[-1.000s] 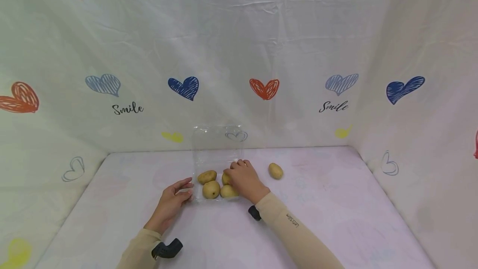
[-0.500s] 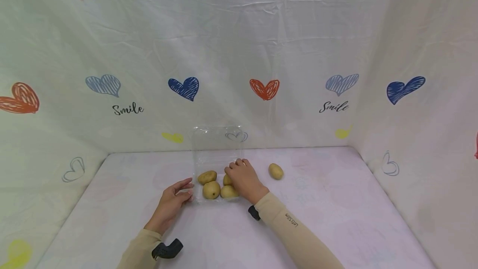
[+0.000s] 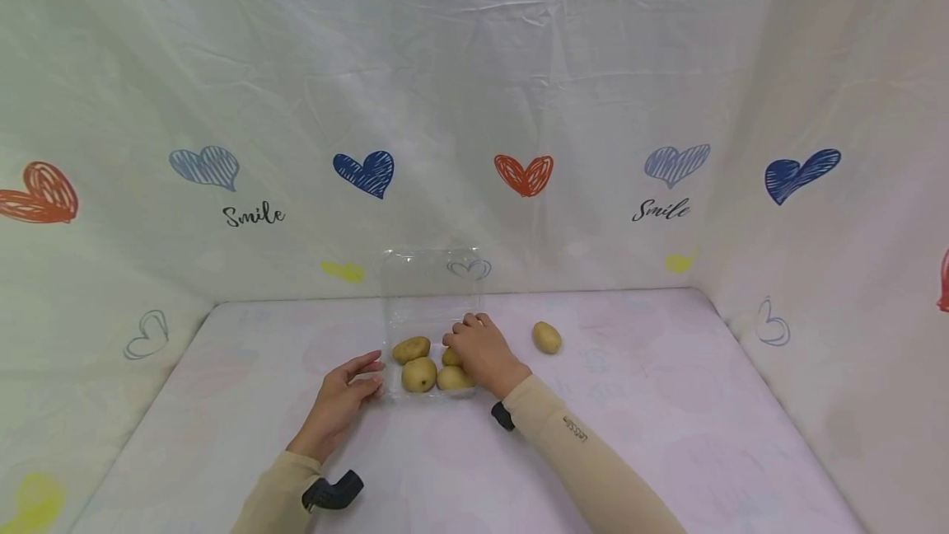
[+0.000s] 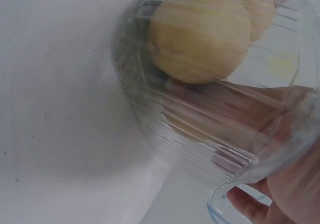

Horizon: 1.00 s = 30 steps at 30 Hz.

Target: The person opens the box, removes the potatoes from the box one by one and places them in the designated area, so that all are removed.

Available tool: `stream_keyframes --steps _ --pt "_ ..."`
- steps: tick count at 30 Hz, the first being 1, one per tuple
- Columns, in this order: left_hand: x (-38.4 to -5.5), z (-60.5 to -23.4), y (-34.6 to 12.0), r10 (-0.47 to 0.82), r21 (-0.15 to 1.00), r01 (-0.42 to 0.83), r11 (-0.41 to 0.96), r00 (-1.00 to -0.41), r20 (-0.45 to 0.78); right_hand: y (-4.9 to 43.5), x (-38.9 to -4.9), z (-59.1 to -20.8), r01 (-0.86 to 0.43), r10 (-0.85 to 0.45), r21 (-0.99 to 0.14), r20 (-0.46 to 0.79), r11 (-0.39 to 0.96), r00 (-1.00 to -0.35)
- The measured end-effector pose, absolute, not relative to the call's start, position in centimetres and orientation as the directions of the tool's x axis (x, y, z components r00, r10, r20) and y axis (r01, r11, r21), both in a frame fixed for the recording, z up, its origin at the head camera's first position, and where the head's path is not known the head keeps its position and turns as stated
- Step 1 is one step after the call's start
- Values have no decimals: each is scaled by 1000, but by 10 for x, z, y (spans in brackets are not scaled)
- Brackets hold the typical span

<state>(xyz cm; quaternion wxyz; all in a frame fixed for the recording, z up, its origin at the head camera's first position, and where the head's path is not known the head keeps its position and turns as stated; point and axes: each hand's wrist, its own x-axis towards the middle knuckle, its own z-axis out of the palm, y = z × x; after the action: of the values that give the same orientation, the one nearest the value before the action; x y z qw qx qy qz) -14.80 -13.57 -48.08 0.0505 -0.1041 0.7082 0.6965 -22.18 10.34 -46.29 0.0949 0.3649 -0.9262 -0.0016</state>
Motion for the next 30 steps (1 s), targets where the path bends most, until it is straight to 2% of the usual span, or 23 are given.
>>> stream_keyframes --steps 6,13,25,30 --pt "-149 -481 -134 -74 977 -215 3 -974 -214 108 -224 -462 -690 -695 100 182 717 -696" --pt "-148 -481 -134 -77 974 -226 17 -971 -225 117 -222 -459 -692 -700 138 264 708 -664" --pt "-147 -482 -134 -83 976 -219 8 -972 -218 146 -206 -439 -622 -564 -17 404 783 -720" --pt "-147 -481 -135 -86 977 -212 11 -974 -211 163 -200 -438 -565 -487 -44 456 824 -745"
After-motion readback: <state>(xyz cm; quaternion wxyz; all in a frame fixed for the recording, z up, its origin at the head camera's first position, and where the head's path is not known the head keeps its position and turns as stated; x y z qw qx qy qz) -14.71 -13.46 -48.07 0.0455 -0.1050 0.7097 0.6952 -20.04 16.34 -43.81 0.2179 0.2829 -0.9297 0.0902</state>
